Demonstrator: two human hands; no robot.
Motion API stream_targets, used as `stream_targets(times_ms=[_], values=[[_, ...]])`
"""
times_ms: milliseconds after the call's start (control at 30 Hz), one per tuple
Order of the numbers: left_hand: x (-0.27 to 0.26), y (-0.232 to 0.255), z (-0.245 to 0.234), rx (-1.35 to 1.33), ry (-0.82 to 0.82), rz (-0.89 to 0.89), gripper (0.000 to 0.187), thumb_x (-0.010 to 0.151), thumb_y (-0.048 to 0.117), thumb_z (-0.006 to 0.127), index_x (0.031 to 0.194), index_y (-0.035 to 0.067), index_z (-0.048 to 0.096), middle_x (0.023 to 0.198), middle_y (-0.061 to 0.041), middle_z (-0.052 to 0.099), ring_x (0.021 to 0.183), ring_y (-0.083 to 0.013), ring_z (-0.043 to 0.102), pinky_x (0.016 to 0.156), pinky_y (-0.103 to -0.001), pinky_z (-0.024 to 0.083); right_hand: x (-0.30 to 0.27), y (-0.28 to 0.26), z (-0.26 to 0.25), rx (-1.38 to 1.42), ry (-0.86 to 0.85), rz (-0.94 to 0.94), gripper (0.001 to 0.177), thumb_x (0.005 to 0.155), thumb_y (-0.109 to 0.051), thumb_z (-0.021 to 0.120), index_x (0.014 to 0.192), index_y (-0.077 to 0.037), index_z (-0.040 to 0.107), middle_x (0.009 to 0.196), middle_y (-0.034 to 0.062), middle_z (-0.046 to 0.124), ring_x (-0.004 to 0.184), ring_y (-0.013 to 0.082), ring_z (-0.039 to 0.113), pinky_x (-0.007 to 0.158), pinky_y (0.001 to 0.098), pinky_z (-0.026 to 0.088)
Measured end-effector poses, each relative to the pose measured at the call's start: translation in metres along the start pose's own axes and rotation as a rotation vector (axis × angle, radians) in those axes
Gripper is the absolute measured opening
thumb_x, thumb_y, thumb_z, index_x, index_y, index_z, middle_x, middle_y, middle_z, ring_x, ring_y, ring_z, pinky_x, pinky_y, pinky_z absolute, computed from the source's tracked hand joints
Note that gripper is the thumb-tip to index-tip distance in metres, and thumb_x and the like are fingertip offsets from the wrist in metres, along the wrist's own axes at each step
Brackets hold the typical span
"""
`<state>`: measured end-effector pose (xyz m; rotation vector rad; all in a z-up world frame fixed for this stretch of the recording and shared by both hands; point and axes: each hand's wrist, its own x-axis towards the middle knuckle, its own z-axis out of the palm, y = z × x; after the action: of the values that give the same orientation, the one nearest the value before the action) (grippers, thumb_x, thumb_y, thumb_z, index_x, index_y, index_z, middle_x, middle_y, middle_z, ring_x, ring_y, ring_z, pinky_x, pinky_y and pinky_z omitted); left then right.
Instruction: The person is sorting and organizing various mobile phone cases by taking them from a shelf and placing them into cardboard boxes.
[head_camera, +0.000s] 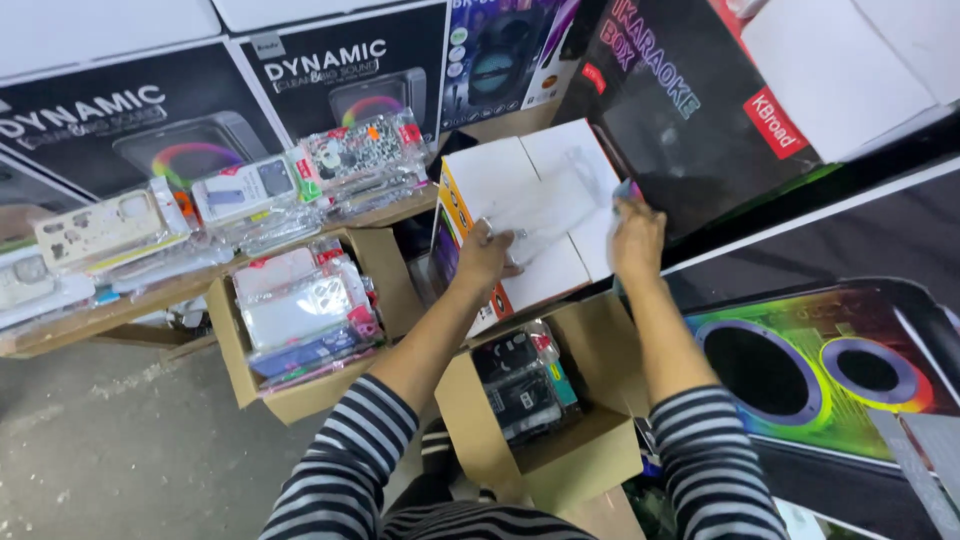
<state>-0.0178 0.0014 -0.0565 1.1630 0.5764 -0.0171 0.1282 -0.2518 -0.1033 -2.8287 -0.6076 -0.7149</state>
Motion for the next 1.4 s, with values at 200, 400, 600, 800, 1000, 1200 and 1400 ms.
stream_targets(times_ms=[200,400,600,800,1000,1200,1400], values=[[-0.091,0.029,-0.015,0.264,0.036,0.589,0.031,0.1,0.003,0.058,0.13,-0.002,0.061,0.118,-0.036,0.066,0.118,-0.0551,0.059,0.095,-0.064,0.051,0.011,-0.042,-0.076,0.897,-0.003,0.446,0.042,0.109,-0.042,0.052,0.125,-0.008,0.072,0.106,0.0148,0.075,0.082,0.0256,0.073,0.063,0.0309,0.063],[-0.135,-0.007,-0.023,0.81,0.019,1.349,0.027,0.109,0.027,0.05,0.12,0.018,0.073,0.127,-0.013,0.069,0.128,-0.0457,0.058,0.105,-0.053,0.048,-0.032,-0.071,-0.178,1.606,-0.328,0.821,0.042,0.1,-0.039,0.063,0.129,-0.009,0.069,0.119,0.0108,0.073,0.097,0.0253,0.077,0.081,0.0446,0.07],[-0.17,-0.088,-0.009,0.921,0.084,1.168,0.028,0.106,0.017,0.055,0.131,0.018,0.069,0.153,-0.018,0.05,0.145,-0.0459,0.039,0.117,-0.053,0.039,-0.148,-0.014,-0.136,1.43,-0.289,0.865,0.039,0.089,-0.003,0.073,0.127,-0.013,0.068,0.102,0.0015,0.073,0.085,0.0159,0.075,0.062,0.0242,0.064],[-0.178,-0.224,-0.001,0.11,0.111,0.004,0.053,0.106,0.025,0.056,0.153,0.004,0.043,0.1,-0.019,0.071,0.074,-0.027,0.075,0.065,-0.038,0.066,-0.247,0.008,-0.091,1.415,-0.311,0.915,0.042,0.089,-0.003,0.074,0.128,-0.016,0.065,0.107,-0.0039,0.071,0.092,0.008,0.07,0.076,0.0227,0.062],[-0.171,-0.331,-0.005,0.1,0.366,-0.111,0.054,0.09,0.004,0.07,0.142,0.002,0.056,0.091,-0.016,0.071,0.063,-0.019,0.071,0.05,-0.03,0.065,-0.328,0.044,-0.019,0.88,-0.519,0.763,0.041,0.089,-0.02,0.075,0.129,-0.019,0.072,0.116,0.013,0.071,0.108,0.0271,0.069,0.078,0.0405,0.058],[-0.172,-0.359,-0.007,0.505,0.458,-0.094,0.043,0.085,0.013,0.072,0.127,0.025,0.071,0.096,-0.001,0.08,0.098,-0.0159,0.076,0.085,-0.032,0.061,-0.358,0.048,-0.002,0.803,-0.558,0.667,0.043,0.085,-0.016,0.073,0.128,-0.015,0.072,0.114,0.0146,0.073,0.107,0.0309,0.07,0.083,0.0413,0.06],[-0.168,-0.415,-0.01,0.638,0.385,-0.24,0.057,0.088,0.014,0.063,0.145,0.023,0.059,0.12,-0.012,0.075,0.122,-0.0222,0.066,0.105,-0.04,0.054,-0.395,0.069,0.055,0.535,-0.744,0.447,0.055,0.089,-0.026,0.067,0.143,-0.016,0.062,0.127,0.0197,0.069,0.121,0.0375,0.063,0.102,0.0503,0.052]])
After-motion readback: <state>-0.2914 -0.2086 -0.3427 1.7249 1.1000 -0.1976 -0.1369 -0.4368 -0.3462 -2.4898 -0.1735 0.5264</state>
